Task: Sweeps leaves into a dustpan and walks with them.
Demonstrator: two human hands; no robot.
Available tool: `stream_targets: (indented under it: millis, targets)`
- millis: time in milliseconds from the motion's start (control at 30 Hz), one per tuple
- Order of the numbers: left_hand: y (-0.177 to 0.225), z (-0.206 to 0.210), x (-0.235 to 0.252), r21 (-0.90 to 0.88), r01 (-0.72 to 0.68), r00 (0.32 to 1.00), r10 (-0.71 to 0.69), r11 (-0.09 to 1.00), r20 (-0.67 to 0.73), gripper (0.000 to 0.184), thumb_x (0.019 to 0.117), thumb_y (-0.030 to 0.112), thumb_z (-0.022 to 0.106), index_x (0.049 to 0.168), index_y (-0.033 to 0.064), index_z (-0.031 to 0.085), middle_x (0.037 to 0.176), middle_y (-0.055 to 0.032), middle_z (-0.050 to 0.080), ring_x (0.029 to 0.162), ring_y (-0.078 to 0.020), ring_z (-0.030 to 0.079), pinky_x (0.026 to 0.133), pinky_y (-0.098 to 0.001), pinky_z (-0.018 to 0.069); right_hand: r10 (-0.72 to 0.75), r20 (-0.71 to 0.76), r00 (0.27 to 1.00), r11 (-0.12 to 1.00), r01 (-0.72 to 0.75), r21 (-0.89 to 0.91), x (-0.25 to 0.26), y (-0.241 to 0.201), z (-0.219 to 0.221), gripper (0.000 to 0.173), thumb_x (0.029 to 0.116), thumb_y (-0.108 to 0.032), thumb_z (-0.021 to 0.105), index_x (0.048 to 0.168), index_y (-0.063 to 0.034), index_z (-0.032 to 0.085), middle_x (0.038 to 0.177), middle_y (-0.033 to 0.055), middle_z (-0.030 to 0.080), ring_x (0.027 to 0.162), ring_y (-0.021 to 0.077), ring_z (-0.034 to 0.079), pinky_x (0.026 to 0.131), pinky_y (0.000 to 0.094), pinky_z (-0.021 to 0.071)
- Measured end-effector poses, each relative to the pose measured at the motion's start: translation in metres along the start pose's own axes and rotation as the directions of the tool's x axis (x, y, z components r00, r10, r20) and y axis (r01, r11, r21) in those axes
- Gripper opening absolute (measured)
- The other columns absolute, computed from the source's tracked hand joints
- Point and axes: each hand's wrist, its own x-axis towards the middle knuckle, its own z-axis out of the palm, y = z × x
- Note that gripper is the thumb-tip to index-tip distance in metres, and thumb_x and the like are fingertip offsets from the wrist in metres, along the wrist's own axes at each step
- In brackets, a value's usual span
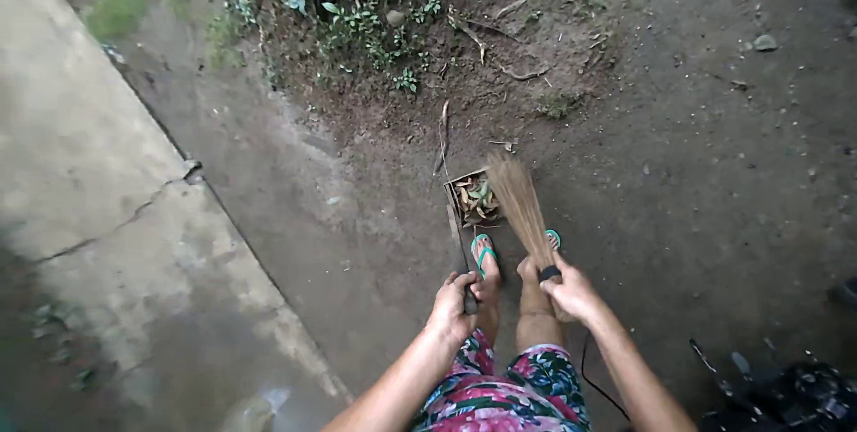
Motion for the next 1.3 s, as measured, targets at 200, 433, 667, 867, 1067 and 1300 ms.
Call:
stream_targets:
  millis: [200, 433, 667, 867, 1067, 1300]
  targets:
    - [0.004, 0.003, -0.007, -0.127, 0.038, 0.999, -0.038, 0.991, -0.001, 0.003, 0.1045, 0.006, 0.041, 0.104, 0.0073, 0.044, 0.065, -0.0034, 0.049, 0.044, -0.0072, 0.050, 0.040, -0.0168, 0.0470, -0.017, -0.190, 0.982, 0.989, -0.011, -0.145, 0.093, -0.047, -0.031, 0.081, 0.0977, -0.018, 0.063, 0.165, -0.0103, 0.018, 0.136, 0.0247, 0.061, 0.124, 0.0379, 0.061, 0.105, 0.0548, 0.0488]
    - [0.005, 0.016, 0.016, -0.064, 0.069, 0.998, -0.069, 0.996, 0.006, 0.005, 0.1036, 0.006, 0.044, 0.100, 0.0049, 0.047, 0.067, -0.0054, 0.052, 0.048, -0.0084, 0.053, 0.044, -0.0180, 0.0498, 0.027, 0.011, 1.000, 0.977, -0.024, -0.212, 0.110, -0.027, 0.004, 0.087, 0.0948, -0.021, 0.068, 0.165, -0.0082, 0.018, 0.142, 0.0245, 0.057, 0.132, 0.0378, 0.057, 0.110, 0.0560, 0.0453]
    - [-0.006, 0.003, 0.020, 0.000, 0.012, 0.999, -0.011, 1.000, -0.040, 0.007, 0.1032, 0.004, 0.044, 0.110, 0.0045, 0.045, 0.072, -0.0058, 0.052, 0.047, -0.0082, 0.050, 0.041, -0.0184, 0.0467, 0.053, 0.066, 0.996, 0.993, -0.060, 0.097, 0.008, 0.029, 0.023, 0.084, 0.0965, -0.017, 0.070, 0.164, -0.0073, 0.022, 0.157, 0.0212, 0.044, 0.143, 0.0313, 0.048, 0.118, 0.0482, 0.0389]
    - [-0.012, -0.022, 0.005, -0.018, -0.039, 0.998, 0.038, 0.999, -0.050, 0.010, 0.1035, 0.003, 0.043, 0.113, 0.0066, 0.043, 0.071, -0.0052, 0.052, 0.045, -0.0070, 0.049, 0.039, -0.0179, 0.0446, 0.217, 0.000, 0.976, 0.728, -0.162, 0.666, 0.022, 0.027, 0.076, 0.066, 0.0996, -0.015, 0.066, 0.157, -0.0023, 0.035, 0.146, 0.0248, 0.052, 0.128, 0.0353, 0.058, 0.104, 0.0524, 0.0506]
    - [-0.028, -0.025, 0.005, -0.102, -0.036, 0.998, 0.031, 0.994, -0.048, 0.004, 0.1037, 0.004, 0.042, 0.103, 0.0070, 0.045, 0.071, -0.0044, 0.053, 0.044, -0.0055, 0.049, 0.039, -0.0159, 0.0439, 0.125, 0.257, 0.958, 0.453, -0.285, 0.845, 0.039, 0.003, 0.055, 0.032, 0.1034, -0.016, 0.057, 0.132, -0.0011, 0.054, 0.099, 0.0166, 0.064, 0.079, 0.0239, 0.066, 0.069, 0.0375, 0.0585]
    - [-0.018, -0.025, 0.008, -0.290, 0.034, 0.998, -0.047, 0.956, -0.037, 0.014, 0.1043, 0.012, 0.041, 0.094, 0.0058, 0.048, 0.068, -0.0033, 0.053, 0.045, -0.0044, 0.051, 0.040, -0.0131, 0.0449, -0.016, 0.104, 0.994, 0.898, -0.032, 0.439, 0.014, 0.018, -0.023, 0.064, 0.0983, -0.011, 0.065, 0.156, -0.0062, 0.039, 0.135, 0.0206, 0.059, 0.104, 0.0286, 0.068, 0.087, 0.0449, 0.0586]
